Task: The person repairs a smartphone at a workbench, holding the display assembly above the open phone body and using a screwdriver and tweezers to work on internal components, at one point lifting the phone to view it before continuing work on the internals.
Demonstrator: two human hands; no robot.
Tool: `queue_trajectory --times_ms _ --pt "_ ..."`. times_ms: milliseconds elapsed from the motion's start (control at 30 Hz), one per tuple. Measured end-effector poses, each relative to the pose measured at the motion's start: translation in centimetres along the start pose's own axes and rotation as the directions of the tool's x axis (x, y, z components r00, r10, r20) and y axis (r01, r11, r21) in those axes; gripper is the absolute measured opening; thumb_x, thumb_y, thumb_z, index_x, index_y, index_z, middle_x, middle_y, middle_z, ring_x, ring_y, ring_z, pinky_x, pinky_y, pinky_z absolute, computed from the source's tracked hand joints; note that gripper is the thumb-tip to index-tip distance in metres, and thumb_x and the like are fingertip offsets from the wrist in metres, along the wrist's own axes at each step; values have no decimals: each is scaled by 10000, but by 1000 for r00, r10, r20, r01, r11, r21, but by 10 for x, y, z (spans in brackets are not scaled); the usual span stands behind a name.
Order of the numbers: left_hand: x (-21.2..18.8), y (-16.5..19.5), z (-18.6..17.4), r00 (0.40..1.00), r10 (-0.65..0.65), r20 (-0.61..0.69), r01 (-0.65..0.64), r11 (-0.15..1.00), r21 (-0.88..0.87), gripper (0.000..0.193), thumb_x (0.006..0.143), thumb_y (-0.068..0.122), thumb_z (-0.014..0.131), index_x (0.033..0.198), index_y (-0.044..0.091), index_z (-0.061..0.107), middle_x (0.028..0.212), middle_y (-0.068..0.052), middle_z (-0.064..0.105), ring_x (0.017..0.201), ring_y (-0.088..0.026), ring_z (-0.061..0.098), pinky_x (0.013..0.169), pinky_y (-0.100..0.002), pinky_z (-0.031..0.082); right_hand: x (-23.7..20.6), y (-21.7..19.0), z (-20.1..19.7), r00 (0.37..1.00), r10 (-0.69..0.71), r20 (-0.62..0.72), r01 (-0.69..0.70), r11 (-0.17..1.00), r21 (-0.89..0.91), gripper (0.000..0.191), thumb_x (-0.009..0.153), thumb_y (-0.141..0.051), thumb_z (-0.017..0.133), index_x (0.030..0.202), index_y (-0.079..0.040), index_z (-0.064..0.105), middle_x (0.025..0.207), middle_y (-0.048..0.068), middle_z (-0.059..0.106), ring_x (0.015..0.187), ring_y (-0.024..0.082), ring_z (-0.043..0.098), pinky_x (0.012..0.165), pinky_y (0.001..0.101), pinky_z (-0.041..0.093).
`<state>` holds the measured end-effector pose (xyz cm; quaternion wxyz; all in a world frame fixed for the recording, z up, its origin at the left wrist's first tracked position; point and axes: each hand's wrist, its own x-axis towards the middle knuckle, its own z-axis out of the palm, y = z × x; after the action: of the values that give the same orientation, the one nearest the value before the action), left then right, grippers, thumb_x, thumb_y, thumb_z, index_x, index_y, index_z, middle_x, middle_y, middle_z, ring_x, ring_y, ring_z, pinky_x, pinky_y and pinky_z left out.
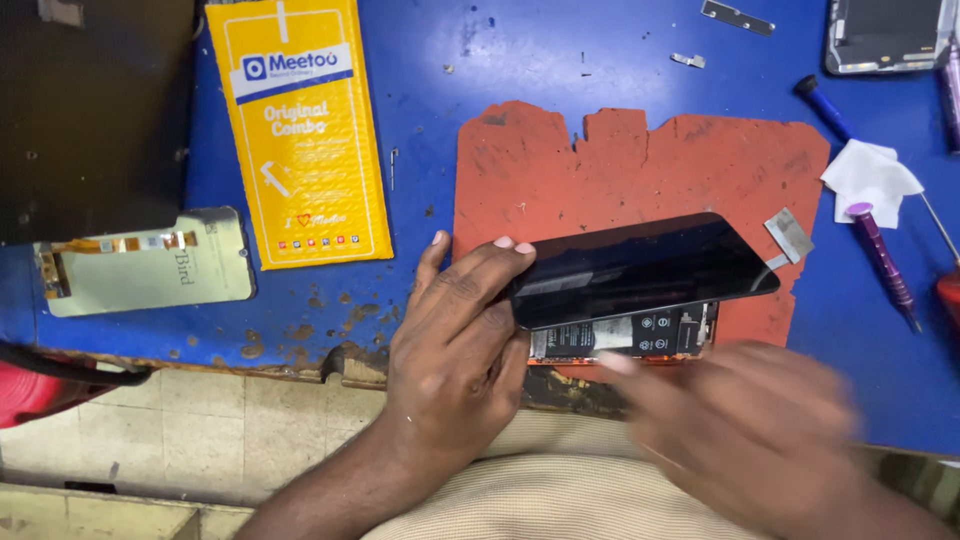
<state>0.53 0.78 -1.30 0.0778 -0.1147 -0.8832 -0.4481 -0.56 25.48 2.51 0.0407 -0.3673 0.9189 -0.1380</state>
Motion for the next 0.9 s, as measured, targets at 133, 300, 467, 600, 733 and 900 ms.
queue_trajectory --times_ms 133,300,467,600,733,900 --pt "-4 -1 1 1000 -7 -7 7 1000 1 145 771 -70 734 853 -18 626 1314 -150 662 1286 -315 653 1223 -594 378 -13 16 -15 931 313 -185 -322 947 -17 467 774 -136 858 1224 -73 753 810 72 623 627 216 546 541 360 449" --pt "-3 0 3 1000 -11 -21 10 1000 -4 162 756 -37 763 853 -6 636 1303 -162 670 1265 -327 658 1207 -585 383 11 20 -24 952 136 -274 -161 985 -69 322 837 -28 869 1131 -37 736 999 133 722 796 244 711 652 357 547" --pt "-2 3 2 997 2 -81 -5 999 -36 199 772 26 805 821 -2 614 1282 -202 683 1223 -356 679 1170 -568 419 24 17 -32 936 37 -350 -67 995 -75 259 799 -35 842 1042 -26 753 958 116 733 756 213 701 621 343 542" --pt "0 8 0 994 -26 -108 18 997 -79 231 813 67 816 884 20 601 1275 -202 699 1177 -331 721 1182 -544 457 19 21 -33 928 -63 -366 14 991 -134 253 809 -61 821 1050 -7 765 943 91 745 700 181 678 565 334 502" --pt "8 14 -3 992 -17 -125 1 992 -129 374 802 96 822 1022 -18 542 1241 -201 698 1053 -285 741 1154 -557 450 17 23 -32 911 -114 -396 35 979 -201 200 839 -36 833 1029 -11 773 913 68 749 628 153 637 508 320 463" --pt "20 7 -12 990 144 -14 -144 985 -96 427 801 41 791 1189 -19 625 1194 -200 696 1129 -384 703 1079 -519 490 18 15 -38 909 -68 -411 25 994 -109 240 807 -33 838 1023 10 742 914 111 712 690 215 678 559 342 503"
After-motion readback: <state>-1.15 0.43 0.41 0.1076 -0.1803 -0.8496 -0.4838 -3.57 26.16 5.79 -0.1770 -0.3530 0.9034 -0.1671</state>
